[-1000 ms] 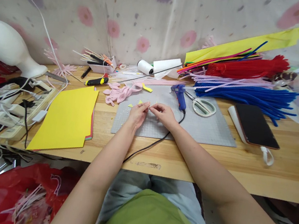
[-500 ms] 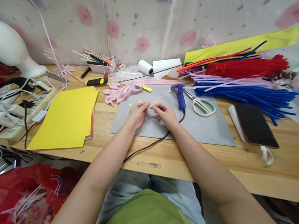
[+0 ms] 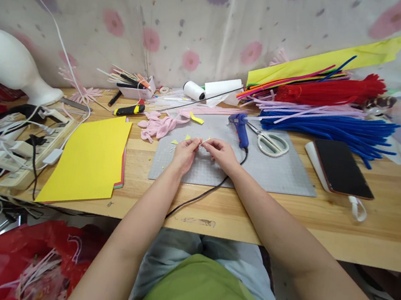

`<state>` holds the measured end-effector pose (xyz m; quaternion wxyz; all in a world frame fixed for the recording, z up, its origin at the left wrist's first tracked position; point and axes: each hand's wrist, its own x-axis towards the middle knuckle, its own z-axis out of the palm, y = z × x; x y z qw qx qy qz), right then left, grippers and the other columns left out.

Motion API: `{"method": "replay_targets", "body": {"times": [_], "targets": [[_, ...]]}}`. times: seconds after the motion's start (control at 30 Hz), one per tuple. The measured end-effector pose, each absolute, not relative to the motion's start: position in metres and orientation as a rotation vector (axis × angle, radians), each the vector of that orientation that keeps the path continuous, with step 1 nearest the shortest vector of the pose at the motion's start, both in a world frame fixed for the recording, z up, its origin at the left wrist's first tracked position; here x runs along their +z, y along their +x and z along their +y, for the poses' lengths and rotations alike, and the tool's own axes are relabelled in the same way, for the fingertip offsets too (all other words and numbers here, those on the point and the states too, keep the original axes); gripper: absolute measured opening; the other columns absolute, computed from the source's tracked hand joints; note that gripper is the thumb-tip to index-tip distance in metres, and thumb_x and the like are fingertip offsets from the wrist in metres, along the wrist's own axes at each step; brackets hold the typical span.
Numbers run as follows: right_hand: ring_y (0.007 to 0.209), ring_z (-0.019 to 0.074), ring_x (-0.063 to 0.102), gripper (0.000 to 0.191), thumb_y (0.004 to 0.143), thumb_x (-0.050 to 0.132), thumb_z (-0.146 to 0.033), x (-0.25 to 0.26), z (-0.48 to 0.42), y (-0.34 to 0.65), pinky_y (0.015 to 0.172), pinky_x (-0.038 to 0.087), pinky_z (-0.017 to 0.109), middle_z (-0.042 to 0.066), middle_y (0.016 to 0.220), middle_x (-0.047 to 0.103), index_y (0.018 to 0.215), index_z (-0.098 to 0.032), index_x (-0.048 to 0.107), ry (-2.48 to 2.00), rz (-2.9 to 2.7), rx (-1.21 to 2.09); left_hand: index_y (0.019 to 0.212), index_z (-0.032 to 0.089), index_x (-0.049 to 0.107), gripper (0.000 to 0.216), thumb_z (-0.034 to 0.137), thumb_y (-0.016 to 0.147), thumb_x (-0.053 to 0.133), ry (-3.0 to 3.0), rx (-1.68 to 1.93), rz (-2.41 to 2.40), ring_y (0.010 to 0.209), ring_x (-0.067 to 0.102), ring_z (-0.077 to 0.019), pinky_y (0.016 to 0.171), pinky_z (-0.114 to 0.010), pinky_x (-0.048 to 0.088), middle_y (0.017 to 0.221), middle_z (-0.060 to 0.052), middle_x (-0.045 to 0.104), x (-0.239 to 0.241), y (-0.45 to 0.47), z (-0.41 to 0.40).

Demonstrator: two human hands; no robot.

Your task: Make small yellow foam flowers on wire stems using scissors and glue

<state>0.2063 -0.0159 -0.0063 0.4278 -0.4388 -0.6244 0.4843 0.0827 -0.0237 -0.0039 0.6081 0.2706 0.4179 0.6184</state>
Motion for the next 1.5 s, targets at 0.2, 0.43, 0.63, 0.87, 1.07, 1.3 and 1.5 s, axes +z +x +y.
{"method": "replay_targets", "body": {"times": [0.2, 0.43, 0.63, 0.87, 1.07, 1.3, 1.5], "targets": [[0.056, 0.0094, 0.044, 0.035, 0.067, 0.058, -0.052, -0.009, -0.014, 0.207, 0.049, 0.036, 0.023, 0.0, 0.067, 0.056, 0.073, -0.017, 0.061, -1.086, -1.563, 1.214, 0.056, 0.014, 0.063, 0.012, 0.012, 0.064, 0.072, 0.636, 1.409, 0.94, 0.059, 0.048, -0.0044, 0.066, -0.02, 0.037, 0.06, 0.002, 0.059, -0.002, 0.083, -0.026], [0.058, 0.0099, 0.046, 0.029, 0.065, 0.06, -0.045, -0.009, -0.015, 0.205, 0.055, 0.038, 0.024, -0.001, 0.064, 0.055, 0.072, -0.017, 0.06, -1.076, -1.605, 1.183, 0.061, 0.014, 0.068, 0.006, 0.013, 0.067, 0.069, 0.643, 1.377, 0.919, 0.066, 0.055, -0.0065, 0.075, -0.021, 0.039, 0.065, -0.001, 0.064, -0.003, 0.083, -0.025], [0.06, 0.0104, 0.047, 0.026, 0.066, 0.058, -0.045, -0.009, -0.014, 0.206, 0.059, 0.04, 0.026, -0.002, 0.065, 0.056, 0.068, -0.019, 0.057, -1.072, -1.581, 1.157, 0.065, 0.014, 0.069, 0.011, 0.021, 0.073, 0.065, 0.663, 1.353, 0.917, 0.068, 0.056, -0.0082, 0.073, -0.023, 0.04, 0.069, -0.002, 0.066, 0.002, 0.083, -0.027], [0.06, 0.0112, 0.046, 0.028, 0.066, 0.058, -0.047, -0.011, -0.013, 0.207, 0.059, 0.04, 0.027, -0.001, 0.065, 0.056, 0.067, -0.019, 0.057, -1.107, -1.582, 1.122, 0.063, 0.015, 0.069, 0.006, 0.02, 0.067, 0.069, 0.697, 1.365, 0.967, 0.063, 0.052, -0.0067, 0.066, -0.022, 0.037, 0.064, 0.0, 0.064, 0.0, 0.081, -0.027], [0.057, 0.01, 0.044, 0.028, 0.063, 0.06, -0.047, -0.009, -0.014, 0.208, 0.054, 0.036, 0.025, -0.002, 0.062, 0.054, 0.065, -0.019, 0.056, -1.118, -1.596, 1.12, 0.06, 0.015, 0.067, 0.007, 0.017, 0.06, 0.074, 0.701, 1.413, 1.001, 0.058, 0.049, -0.0053, 0.064, -0.022, 0.036, 0.062, 0.002, 0.062, -0.002, 0.08, -0.026], [0.055, 0.0103, 0.043, 0.03, 0.067, 0.057, -0.048, 0.001, -0.021, 0.207, 0.049, 0.033, 0.024, -0.001, 0.061, 0.053, 0.068, -0.019, 0.06, -1.142, -1.596, 1.187, 0.061, 0.016, 0.068, 0.007, 0.018, 0.061, 0.075, 0.752, 1.416, 1.025, 0.061, 0.051, -0.0061, 0.069, -0.022, 0.038, 0.063, 0.001, 0.064, -0.003, 0.082, -0.027], [0.056, 0.0113, 0.044, 0.029, 0.067, 0.055, -0.048, -0.002, -0.018, 0.204, 0.05, 0.034, 0.025, -0.002, 0.058, 0.052, 0.067, -0.019, 0.058, -1.156, -1.538, 1.145, 0.073, 0.017, 0.07, 0.011, 0.027, 0.07, 0.069, 0.718, 1.393, 1.067, 0.069, 0.054, -0.0087, 0.065, -0.022, 0.037, 0.079, -0.003, 0.066, -0.002, 0.079, -0.025]]}}
